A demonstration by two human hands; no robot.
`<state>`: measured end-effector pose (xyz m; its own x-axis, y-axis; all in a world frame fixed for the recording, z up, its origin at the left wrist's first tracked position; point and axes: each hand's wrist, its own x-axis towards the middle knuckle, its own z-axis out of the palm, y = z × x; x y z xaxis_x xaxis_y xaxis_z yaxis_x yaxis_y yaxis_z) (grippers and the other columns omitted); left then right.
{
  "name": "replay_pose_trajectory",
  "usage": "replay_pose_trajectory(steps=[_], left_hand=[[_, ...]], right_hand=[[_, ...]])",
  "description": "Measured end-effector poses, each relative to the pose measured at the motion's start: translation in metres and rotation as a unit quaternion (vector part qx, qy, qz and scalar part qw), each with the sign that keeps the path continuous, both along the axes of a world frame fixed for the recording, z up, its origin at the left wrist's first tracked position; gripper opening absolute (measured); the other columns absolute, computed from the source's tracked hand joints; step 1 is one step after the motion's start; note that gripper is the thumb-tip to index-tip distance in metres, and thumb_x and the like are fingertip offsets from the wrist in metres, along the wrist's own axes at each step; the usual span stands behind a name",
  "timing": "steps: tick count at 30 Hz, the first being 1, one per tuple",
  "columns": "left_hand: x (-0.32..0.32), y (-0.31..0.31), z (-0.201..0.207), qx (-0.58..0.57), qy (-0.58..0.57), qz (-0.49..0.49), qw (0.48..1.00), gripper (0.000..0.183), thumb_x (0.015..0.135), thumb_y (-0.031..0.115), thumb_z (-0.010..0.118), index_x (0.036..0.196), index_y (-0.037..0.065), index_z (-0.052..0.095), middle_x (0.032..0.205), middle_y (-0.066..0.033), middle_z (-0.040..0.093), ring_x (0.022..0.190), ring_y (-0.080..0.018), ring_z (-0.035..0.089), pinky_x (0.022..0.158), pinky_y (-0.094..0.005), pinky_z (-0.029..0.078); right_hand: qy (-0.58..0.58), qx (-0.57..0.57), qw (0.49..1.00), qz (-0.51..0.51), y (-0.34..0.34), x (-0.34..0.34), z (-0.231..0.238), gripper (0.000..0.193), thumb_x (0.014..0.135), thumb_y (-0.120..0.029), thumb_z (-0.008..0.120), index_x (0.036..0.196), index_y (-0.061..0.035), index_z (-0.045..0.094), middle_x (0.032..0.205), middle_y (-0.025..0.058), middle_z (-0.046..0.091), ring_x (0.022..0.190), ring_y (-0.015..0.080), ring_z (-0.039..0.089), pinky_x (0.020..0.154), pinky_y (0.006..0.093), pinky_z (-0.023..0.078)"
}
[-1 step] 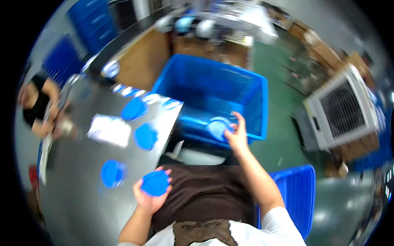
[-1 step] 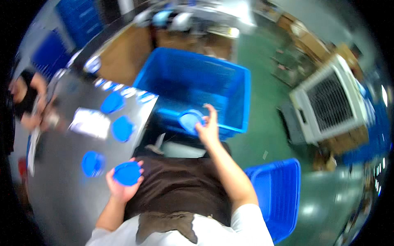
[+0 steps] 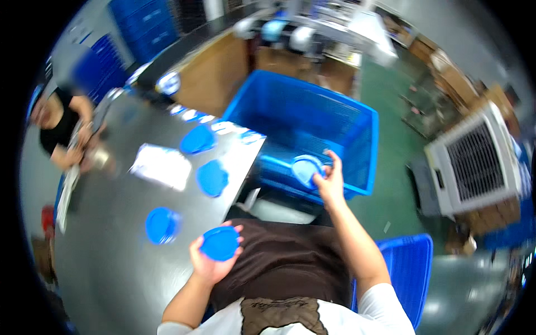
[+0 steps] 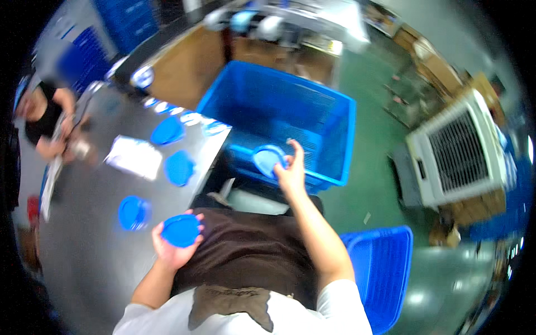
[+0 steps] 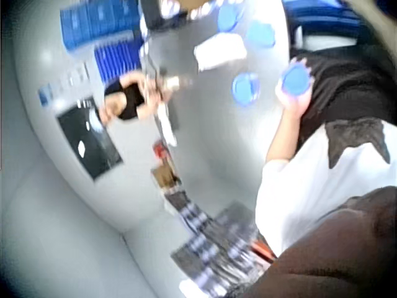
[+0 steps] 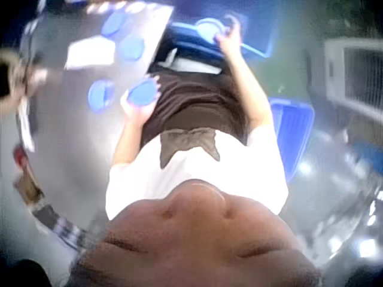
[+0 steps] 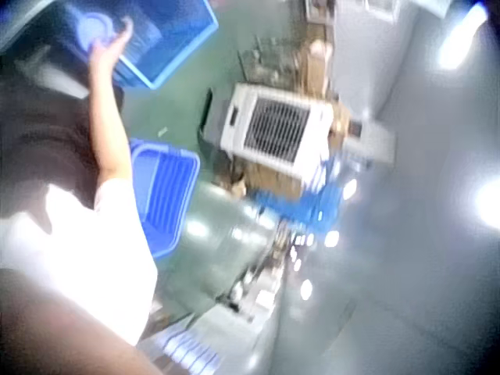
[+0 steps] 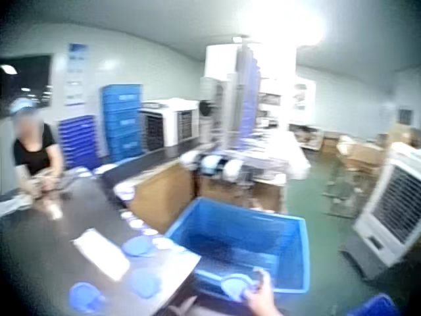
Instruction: The person handles blue plastic lids at a metal workstation, picking them up individually to check their edges and surfaces by hand before placing them into a blue crate.
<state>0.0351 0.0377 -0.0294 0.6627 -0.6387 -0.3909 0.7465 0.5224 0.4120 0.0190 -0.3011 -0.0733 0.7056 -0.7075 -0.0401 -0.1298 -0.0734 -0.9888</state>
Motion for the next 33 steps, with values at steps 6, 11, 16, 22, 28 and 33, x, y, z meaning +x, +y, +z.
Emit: replay_pose_trajectory(steps=[6,11,16,22,28,33], left_hand=[[-0.007,0.006,0.0,-0.097,0.028,0.048,0.994,0.093,0.081,0.08,0.038,0.13,0.002,0.048,0.129,-0.0225,0.053,0.104,-0.0331,0.056,0.078,-0.0393,0.046],[-0.002,-0.003,0.002,-0.125,0.006,0.046,0.991,0.112,0.066,0.092,0.04,0.133,0.003,0.046,0.133,-0.0206,0.049,0.107,-0.0312,0.055,0.081,-0.0381,0.047],[0.014,-0.006,0.006,-0.139,-0.014,0.02,0.99,0.119,0.062,0.094,0.039,0.137,0.002,0.042,0.138,-0.0193,0.045,0.11,-0.03,0.053,0.081,-0.0369,0.048],[0.028,-0.01,0.005,-0.182,-0.048,-0.1,0.977,0.115,0.066,0.094,0.029,0.139,0.006,0.039,0.129,-0.0191,0.052,0.108,-0.0332,0.056,0.075,-0.0373,0.051],[0.018,-0.031,0.01,-0.096,-0.07,-0.248,0.961,0.102,0.068,0.092,0.024,0.135,0.017,0.04,0.114,-0.0151,0.059,0.095,-0.029,0.065,0.067,-0.0334,0.054],[0.008,-0.045,0.028,-0.146,-0.169,-0.298,0.928,0.098,0.076,0.084,0.042,0.141,0.012,0.031,0.116,-0.0173,0.056,0.107,-0.0312,0.063,0.081,-0.0407,0.058]], right_hand=[[0.018,-0.137,0.988,0.07,0.067,0.114,0.011,0.076,0.075,-0.002,0.063,0.144,-0.0141,0.033,0.091,0.0143,0.062,0.081,0.0284,0.064,0.074,0.0391,0.051],[0.056,-0.286,0.952,0.092,0.1,0.152,-0.004,0.08,0.072,-0.007,0.069,0.143,-0.0104,0.032,0.106,0.0242,0.061,0.099,0.0424,0.059,0.092,0.0473,0.046],[0.087,-0.423,0.897,0.094,0.107,0.142,0.006,0.086,0.072,-0.015,0.075,0.146,-0.0095,0.031,0.132,0.0233,0.046,0.12,0.0417,0.043,0.1,0.0491,0.038],[-0.12,0.094,0.911,0.382,0.129,0.072,0.071,0.065,0.088,-0.013,0.067,0.143,-0.0071,0.035,0.118,0.0151,0.062,0.11,0.0248,0.06,0.1,0.0387,0.044],[-0.066,0.049,0.839,0.538,0.128,0.016,0.12,0.07,0.083,-0.007,0.072,0.142,-0.0056,0.036,0.102,0.0121,0.067,0.099,0.0181,0.063,0.092,0.0333,0.047],[-0.079,0.118,0.858,0.493,0.116,-0.007,0.122,0.065,0.084,-0.004,0.071,0.141,-0.0047,0.039,0.09,0.0098,0.067,0.087,0.015,0.065,0.082,0.029,0.05]])
